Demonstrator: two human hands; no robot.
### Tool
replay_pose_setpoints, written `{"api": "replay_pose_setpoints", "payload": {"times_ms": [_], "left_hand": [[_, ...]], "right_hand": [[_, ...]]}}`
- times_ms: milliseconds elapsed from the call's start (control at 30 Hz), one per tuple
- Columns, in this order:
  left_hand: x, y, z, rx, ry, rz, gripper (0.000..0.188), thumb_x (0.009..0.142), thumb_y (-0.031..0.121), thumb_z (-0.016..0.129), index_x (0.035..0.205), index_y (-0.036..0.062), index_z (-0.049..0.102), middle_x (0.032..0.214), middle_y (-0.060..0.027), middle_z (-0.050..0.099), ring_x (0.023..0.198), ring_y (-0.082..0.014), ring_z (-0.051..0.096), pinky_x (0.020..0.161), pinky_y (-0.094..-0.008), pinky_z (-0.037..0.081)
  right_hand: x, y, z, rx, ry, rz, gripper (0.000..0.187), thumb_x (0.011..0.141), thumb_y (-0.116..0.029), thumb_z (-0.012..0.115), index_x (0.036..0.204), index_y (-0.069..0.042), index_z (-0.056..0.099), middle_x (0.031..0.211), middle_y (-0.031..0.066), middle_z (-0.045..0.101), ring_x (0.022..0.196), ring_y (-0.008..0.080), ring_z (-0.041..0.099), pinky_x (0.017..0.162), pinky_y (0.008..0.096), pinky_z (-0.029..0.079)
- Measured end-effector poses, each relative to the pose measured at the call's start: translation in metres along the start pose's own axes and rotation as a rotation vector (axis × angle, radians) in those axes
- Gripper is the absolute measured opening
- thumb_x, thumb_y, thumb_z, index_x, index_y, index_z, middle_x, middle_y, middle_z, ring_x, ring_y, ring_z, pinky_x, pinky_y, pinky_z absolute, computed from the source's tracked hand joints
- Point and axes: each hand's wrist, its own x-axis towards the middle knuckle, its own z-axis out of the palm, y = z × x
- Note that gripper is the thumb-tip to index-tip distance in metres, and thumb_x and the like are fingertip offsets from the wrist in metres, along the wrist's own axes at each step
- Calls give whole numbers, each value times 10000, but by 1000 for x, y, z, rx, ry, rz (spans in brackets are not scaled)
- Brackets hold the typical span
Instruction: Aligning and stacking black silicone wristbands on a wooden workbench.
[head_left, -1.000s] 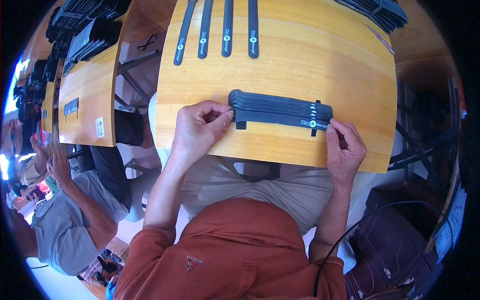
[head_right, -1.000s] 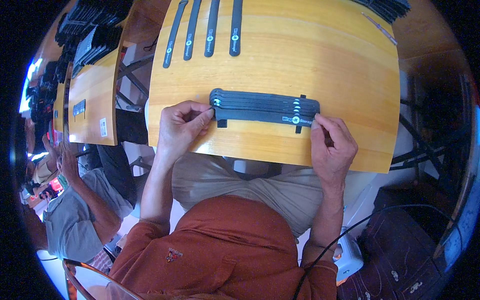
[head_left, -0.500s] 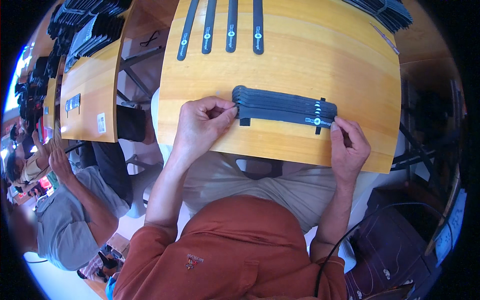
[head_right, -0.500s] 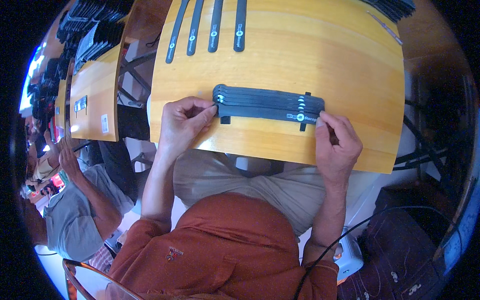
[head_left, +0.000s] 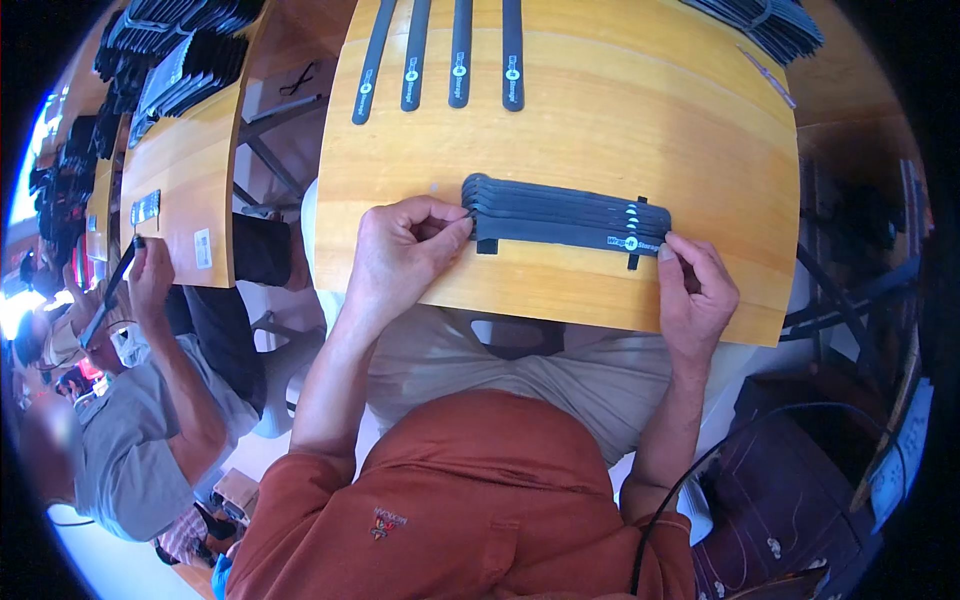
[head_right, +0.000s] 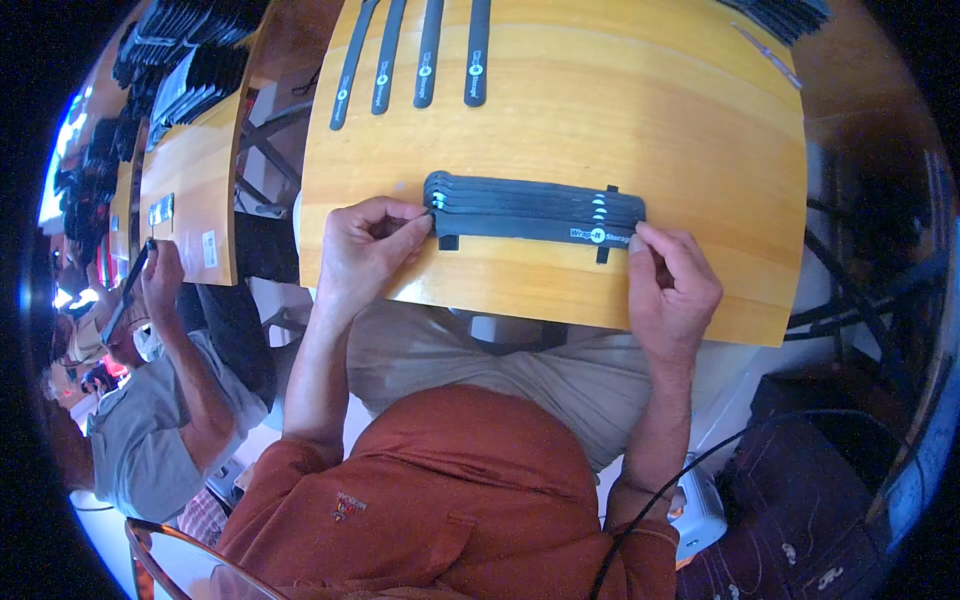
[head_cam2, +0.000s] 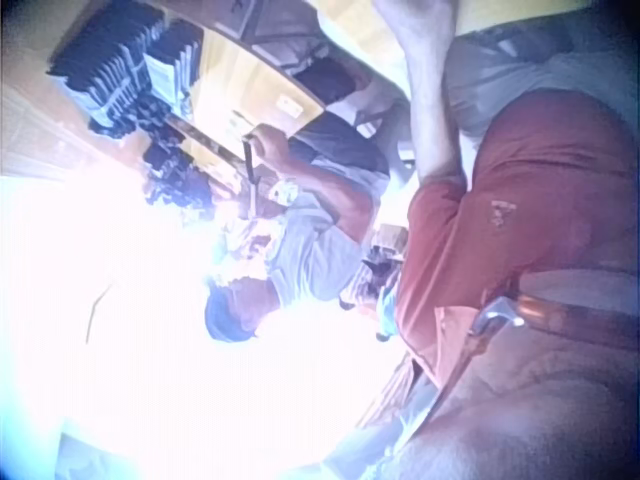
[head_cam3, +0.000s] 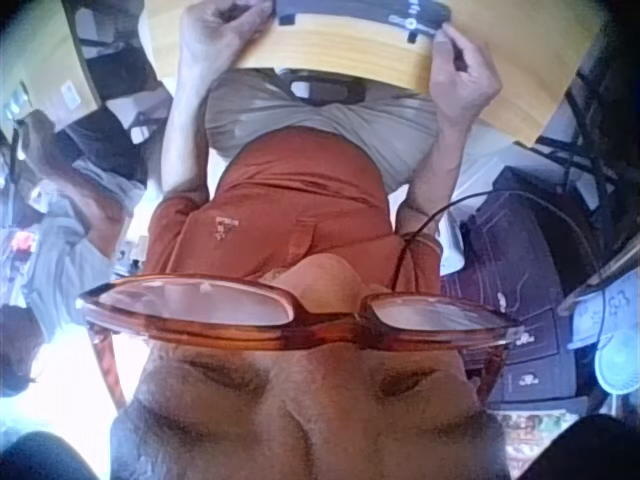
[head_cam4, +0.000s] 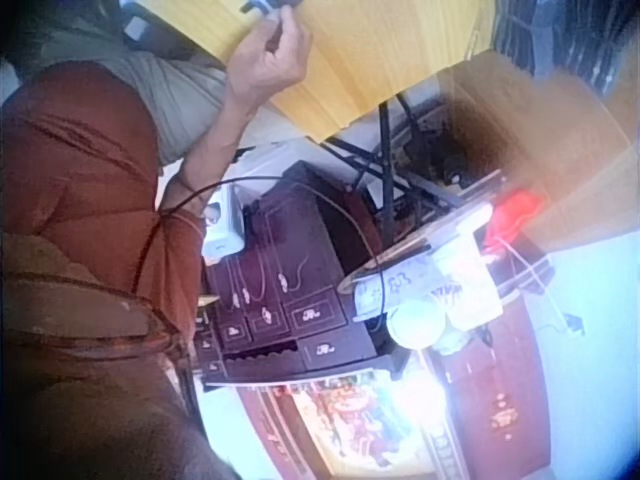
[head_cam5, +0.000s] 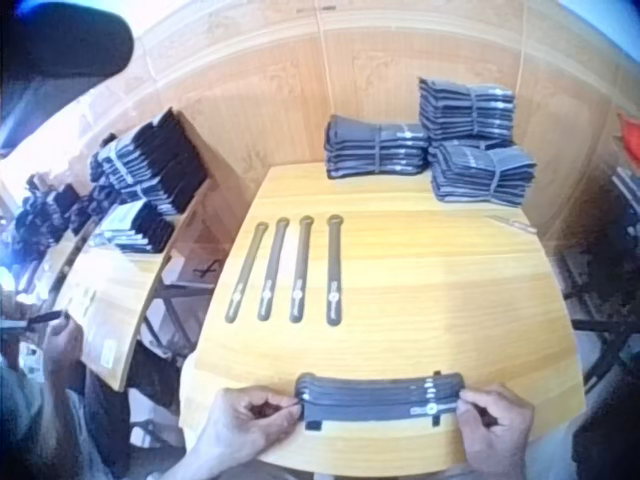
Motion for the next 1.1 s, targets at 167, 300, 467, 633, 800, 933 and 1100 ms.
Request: {"api": "replay_pose_setpoints", "payload": {"times_ms": [167, 300, 467, 633, 800, 933, 1100], "left_hand": [[0, -3, 0, -29, 9, -11, 103, 929, 34, 746, 982, -53, 752, 730, -9, 696, 631, -26, 579, 562, -198, 466], [0, -2, -1, -44, -23, -18, 93, 949, 32, 736, 994, -50, 742, 792, -25, 714, 648, -42, 621, 590, -192, 514], [-1, -1, 2, -74, 9, -20, 82, 938, 23, 738, 978, -48, 751, 721, -1, 682, 623, -25, 571, 556, -192, 459], [0, -1, 2, -68, 7, -7, 82, 938, 21, 739, 978, -50, 750, 729, -1, 684, 632, -21, 571, 564, -186, 460], [1, -3, 2, -70, 8, -5, 87, 941, 30, 742, 979, -48, 751, 739, 0, 688, 642, -22, 573, 568, -187, 460], [1, -6, 1, -56, -1, -7, 89, 943, 36, 744, 981, -44, 752, 745, 0, 692, 643, -26, 568, 569, -193, 457], [0, -6, 1, -71, -1, -3, 86, 944, 35, 741, 976, -44, 753, 744, 1, 692, 640, -24, 564, 568, -192, 455]], "right_hand": [[0, 2, 2, 16, 6, -19, 126, 909, 31, 712, 1031, 33, 744, 872, 76, 690, 714, 93, 605, 601, 227, 469], [0, 1, 2, 3, 13, 4, 122, 905, 27, 718, 1024, 32, 744, 871, 78, 692, 702, 94, 609, 595, 231, 475], [0, -1, 2, -21, 14, 17, 115, 893, 22, 731, 1007, 28, 745, 878, 85, 704, 684, 97, 619, 577, 236, 482], [1, -2, 1, -39, 17, -15, 104, 893, 23, 727, 995, 23, 745, 867, 87, 704, 683, 101, 625, 578, 238, 483], [0, -2, 2, -61, 17, -16, 97, 892, 23, 724, 988, 24, 742, 862, 86, 702, 678, 105, 627, 581, 240, 487], [-1, 1, 3, -24, 30, -12, 95, 891, 22, 722, 984, 26, 738, 860, 87, 701, 677, 109, 631, 588, 244, 497], [-1, -2, 3, -16, 32, -15, 93, 889, 27, 718, 980, 27, 736, 866, 97, 705, 687, 121, 646, 598, 251, 507]]}}
